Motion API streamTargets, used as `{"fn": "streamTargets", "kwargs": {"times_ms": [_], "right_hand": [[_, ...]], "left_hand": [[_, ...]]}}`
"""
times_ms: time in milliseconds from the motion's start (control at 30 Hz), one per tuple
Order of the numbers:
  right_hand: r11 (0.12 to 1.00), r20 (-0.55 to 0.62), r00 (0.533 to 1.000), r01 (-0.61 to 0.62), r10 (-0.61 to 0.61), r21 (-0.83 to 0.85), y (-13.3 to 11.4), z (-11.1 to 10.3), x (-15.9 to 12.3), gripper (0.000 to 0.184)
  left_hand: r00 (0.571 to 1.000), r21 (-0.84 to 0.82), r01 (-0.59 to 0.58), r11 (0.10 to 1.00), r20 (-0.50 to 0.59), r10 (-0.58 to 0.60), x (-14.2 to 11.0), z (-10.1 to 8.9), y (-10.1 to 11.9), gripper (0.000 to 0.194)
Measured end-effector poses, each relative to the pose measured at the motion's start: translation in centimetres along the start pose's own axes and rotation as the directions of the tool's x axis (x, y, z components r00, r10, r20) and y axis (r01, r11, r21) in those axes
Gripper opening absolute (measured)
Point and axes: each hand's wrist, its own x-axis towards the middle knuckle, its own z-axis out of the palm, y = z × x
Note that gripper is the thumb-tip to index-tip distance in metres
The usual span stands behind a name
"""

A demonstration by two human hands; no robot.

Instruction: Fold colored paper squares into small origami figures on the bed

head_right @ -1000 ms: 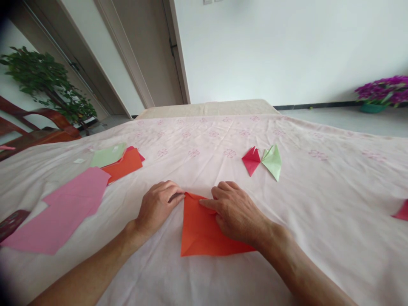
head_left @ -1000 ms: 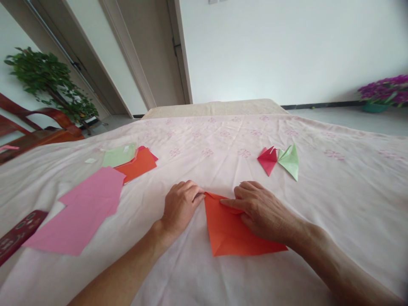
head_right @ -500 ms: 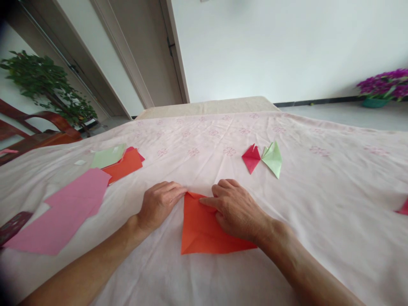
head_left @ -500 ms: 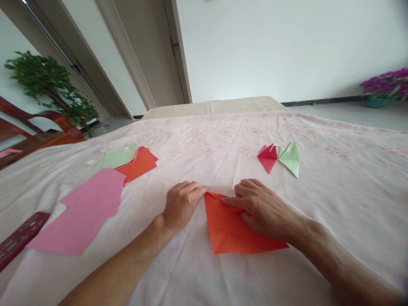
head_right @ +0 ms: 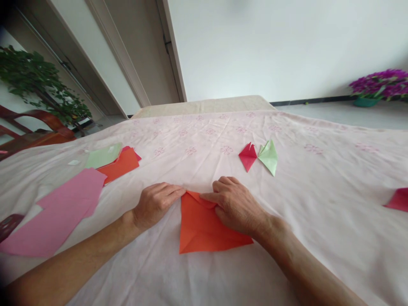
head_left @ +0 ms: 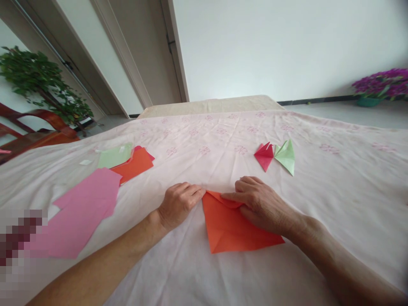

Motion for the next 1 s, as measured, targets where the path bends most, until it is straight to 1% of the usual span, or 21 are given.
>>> {"fn": "streamTargets", "kwargs": {"times_ms": [100,233,367,467,567,667,767,867,1000], "right_hand": [[0.999,-0.046,0.999,-0.007,0.009,0.031,0.6,0.2,-0.4,0.052],[0.996,-0.114,0.992,-0.052,0.06,0.067,1.3,0.6,-1.1,0.052],[0.994,-0.136,0.988,-0.064,0.076,0.087,1.3,0.9,-1.5,0.05],[0.994,-0.144,0.985,-0.09,0.098,0.064,1.1,1.0,-1.4,0.04],[0.986,-0.172,0.971,-0.162,0.165,0.032,1.2,1.2,-1.1,0.026],[0.969,-0.209,0.946,-0.243,0.247,0.045,1.7,1.6,-1.0,0.027],[0.961,-0.226,0.934,-0.268,0.277,0.07,2.2,1.9,-1.1,0.031],[0.972,-0.213,0.948,-0.236,0.235,0.021,2.2,1.8,-1.3,0.031],[0.979,-0.169,0.974,-0.171,0.151,-0.114,1.7,1.1,-1.8,0.031]], "left_hand": [[0.999,0.014,0.022,1.0,0.033,-0.022,0.2,-0.1,0.2,0.019],[0.995,0.023,0.043,0.999,0.084,-0.045,0.4,-0.6,0.6,0.016],[0.985,0.047,0.029,0.999,0.168,-0.036,0.8,-1.2,1.1,0.016],[0.974,0.071,0.02,0.997,0.224,-0.036,1.1,-1.6,1.6,0.019],[0.965,0.083,0.032,0.996,0.255,-0.053,1.2,-1.7,1.9,0.021],[0.965,0.087,0.036,0.996,0.254,-0.058,1.2,-1.8,2.0,0.02],[0.971,0.095,0.023,0.995,0.236,-0.045,1.1,-1.7,2.0,0.022],[0.977,0.092,0.009,0.996,0.211,-0.028,0.9,-1.5,1.9,0.025],[0.983,0.074,0.012,0.997,0.182,-0.025,0.7,-1.3,1.8,0.026]]}}
